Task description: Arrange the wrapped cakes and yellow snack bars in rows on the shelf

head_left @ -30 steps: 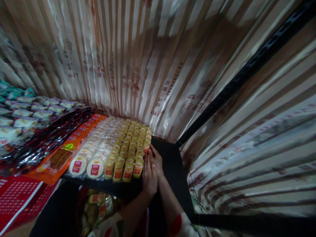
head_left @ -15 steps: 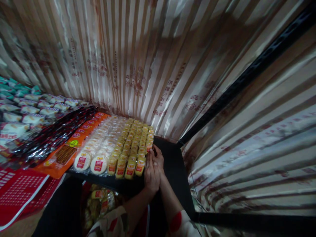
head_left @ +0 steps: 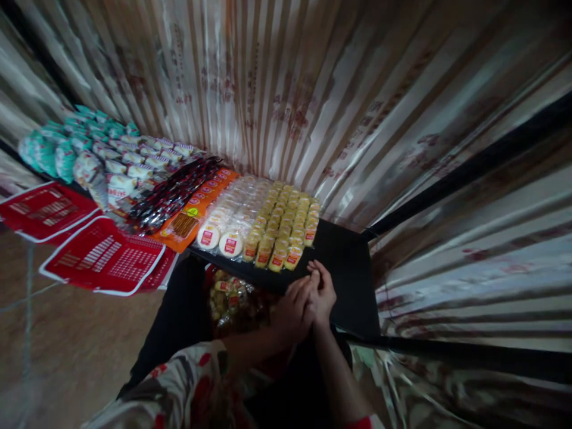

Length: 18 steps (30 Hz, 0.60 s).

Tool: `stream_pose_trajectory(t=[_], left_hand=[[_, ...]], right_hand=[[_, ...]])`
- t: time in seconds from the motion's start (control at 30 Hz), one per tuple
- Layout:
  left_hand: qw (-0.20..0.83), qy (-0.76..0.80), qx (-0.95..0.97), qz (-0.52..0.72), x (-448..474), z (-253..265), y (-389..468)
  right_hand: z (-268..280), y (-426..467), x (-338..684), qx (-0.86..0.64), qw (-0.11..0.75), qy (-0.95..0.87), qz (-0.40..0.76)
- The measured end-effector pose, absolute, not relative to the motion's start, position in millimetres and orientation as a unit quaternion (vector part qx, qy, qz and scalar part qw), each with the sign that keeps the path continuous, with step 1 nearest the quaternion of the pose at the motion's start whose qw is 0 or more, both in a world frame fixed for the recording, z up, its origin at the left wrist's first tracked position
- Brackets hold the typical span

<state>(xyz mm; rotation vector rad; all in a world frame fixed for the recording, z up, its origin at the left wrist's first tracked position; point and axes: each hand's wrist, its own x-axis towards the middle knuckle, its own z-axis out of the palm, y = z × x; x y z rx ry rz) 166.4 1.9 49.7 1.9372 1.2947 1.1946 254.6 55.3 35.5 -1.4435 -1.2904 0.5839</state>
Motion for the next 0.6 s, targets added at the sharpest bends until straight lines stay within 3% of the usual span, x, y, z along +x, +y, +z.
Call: stream_pose_trajectory(t=[0.1,0.3,0.47,0.6], left_hand=[[0.275,0.452,0.729,0.434,127,40,-39],[0.331,0.539,0.695,0.342,57,1,-85],[0.341,0.749,0.548,0.151,29,-22,-49],[0.329,0.778,0.528,0.089,12,-36,-2]], right_hand=[[35,11,236,-0.589,0.503,-0.577,0.259],[-6,-36,191,-0.553,0.346,-0.682,0.331],[-62,-33,143,-0.538,0.274,-0.676,0.422],[-94,-14,109,-0.536,0.249,-0.647,0.481]])
